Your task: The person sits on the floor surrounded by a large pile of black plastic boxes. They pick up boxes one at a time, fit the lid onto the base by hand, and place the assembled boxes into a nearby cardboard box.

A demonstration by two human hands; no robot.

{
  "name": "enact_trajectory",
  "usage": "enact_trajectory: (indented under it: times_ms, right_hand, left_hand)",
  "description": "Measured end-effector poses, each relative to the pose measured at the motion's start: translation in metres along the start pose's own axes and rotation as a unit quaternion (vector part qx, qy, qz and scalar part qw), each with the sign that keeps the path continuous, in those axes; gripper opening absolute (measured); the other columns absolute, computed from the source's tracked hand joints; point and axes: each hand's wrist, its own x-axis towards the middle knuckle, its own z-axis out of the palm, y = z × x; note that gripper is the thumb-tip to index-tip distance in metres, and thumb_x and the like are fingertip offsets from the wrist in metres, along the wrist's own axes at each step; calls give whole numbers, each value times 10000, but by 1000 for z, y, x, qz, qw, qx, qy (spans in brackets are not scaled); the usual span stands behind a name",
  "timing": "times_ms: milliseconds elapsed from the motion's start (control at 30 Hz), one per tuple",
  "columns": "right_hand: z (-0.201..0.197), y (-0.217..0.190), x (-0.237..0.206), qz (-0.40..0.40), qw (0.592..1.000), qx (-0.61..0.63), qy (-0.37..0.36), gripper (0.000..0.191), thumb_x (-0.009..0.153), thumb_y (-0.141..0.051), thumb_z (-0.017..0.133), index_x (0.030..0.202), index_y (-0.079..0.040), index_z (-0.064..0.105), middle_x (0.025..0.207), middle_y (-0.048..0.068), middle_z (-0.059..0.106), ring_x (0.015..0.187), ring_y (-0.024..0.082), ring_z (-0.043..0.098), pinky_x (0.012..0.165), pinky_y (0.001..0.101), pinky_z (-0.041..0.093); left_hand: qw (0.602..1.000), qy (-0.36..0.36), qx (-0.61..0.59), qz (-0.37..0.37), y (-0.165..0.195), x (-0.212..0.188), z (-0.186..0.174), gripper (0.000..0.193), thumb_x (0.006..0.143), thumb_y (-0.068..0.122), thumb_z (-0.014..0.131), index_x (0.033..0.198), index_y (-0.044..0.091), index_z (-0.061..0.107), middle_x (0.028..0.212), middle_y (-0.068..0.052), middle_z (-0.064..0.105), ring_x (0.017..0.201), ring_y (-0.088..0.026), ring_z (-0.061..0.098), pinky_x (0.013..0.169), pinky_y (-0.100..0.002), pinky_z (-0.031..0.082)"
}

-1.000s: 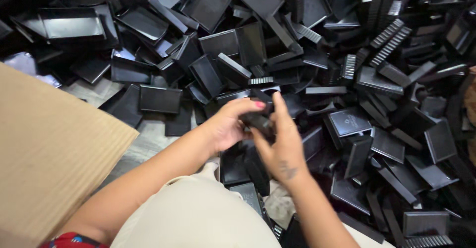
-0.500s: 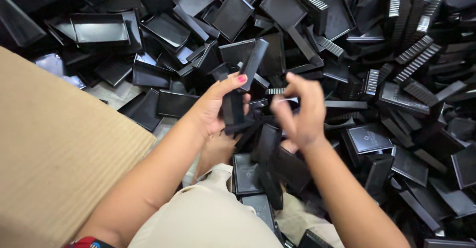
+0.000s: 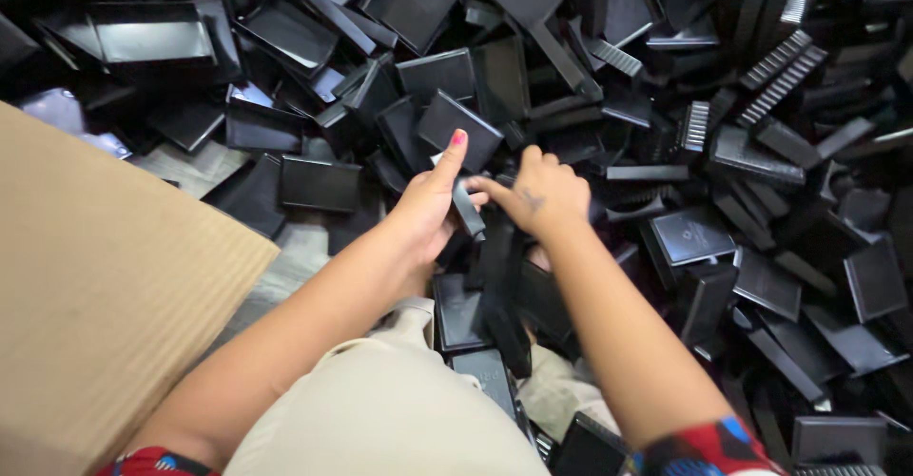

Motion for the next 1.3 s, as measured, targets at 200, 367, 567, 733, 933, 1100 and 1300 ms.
enact_trajectory:
  times_ms: [200,367,567,733,933,1100,1300]
  right_hand:
    - [6,-6,30,60,988,99,-103,848,842,-811,490,1320,-129,650,1295,183,675,1255,368,603,1051,540,419]
    - [-9,20,23,45,979,147,-134,698,791,-659,558,1310,-243,770,1325,70,723,1293,317,607,1137,478,397]
    - [5,5,-75,0,682,699,215,609,950,-111,641,1528,-86,452,1421,170,587,1272,228,570,1104,323,442]
    - [36,-23,-123,-57,814,566,116,664,985,-61,641,1594,-78,374,1505,158,606,1422,218,548,1217,356,-129]
    - [19,-4,-123,-110,654,748,33,868,901,51,647,1629,-101,198,1607,152,365,1425,251,458,1164,419,369]
    - [20,11,-123,-181,724,660,81,1000,839,5,716,1637,-75,119,1613,185,333,1462,256,395,1181,389,333]
    - [16,77,-134,-19,735,677,35,1034,690,34,710,1656,-81,359,919,140,613,880,224,597,884,334,470]
  left_hand:
    - [995,78,54,30,10,0,0,708,798,745,626,959,57,668,820,-40,594,702,-164,626,630,-315,528]
    - [982,129,108,84,10,1,-6,717,855,746,586,909,33,636,770,-44,583,699,-180,550,646,-352,474]
    - [945,64,188,260,-5,4,-1,798,942,770,366,966,29,663,862,14,629,846,-113,547,817,-288,483]
    - [898,-22,284,336,-19,-9,11,826,1037,714,309,1280,-30,573,1235,-132,580,1194,-257,526,1036,-370,401]
    - [847,-115,386,348,-19,-21,13,857,987,723,338,1477,31,463,1405,-199,512,1322,-336,528,1121,-394,403]
    - [791,-166,477,345,-32,-27,22,845,1012,705,366,1532,42,446,1499,-239,397,1350,-405,435,1133,-458,340]
    - [735,-153,499,432,15,-41,31,556,940,583,601,1160,92,744,1365,-184,587,1247,-393,532,1051,-462,425]
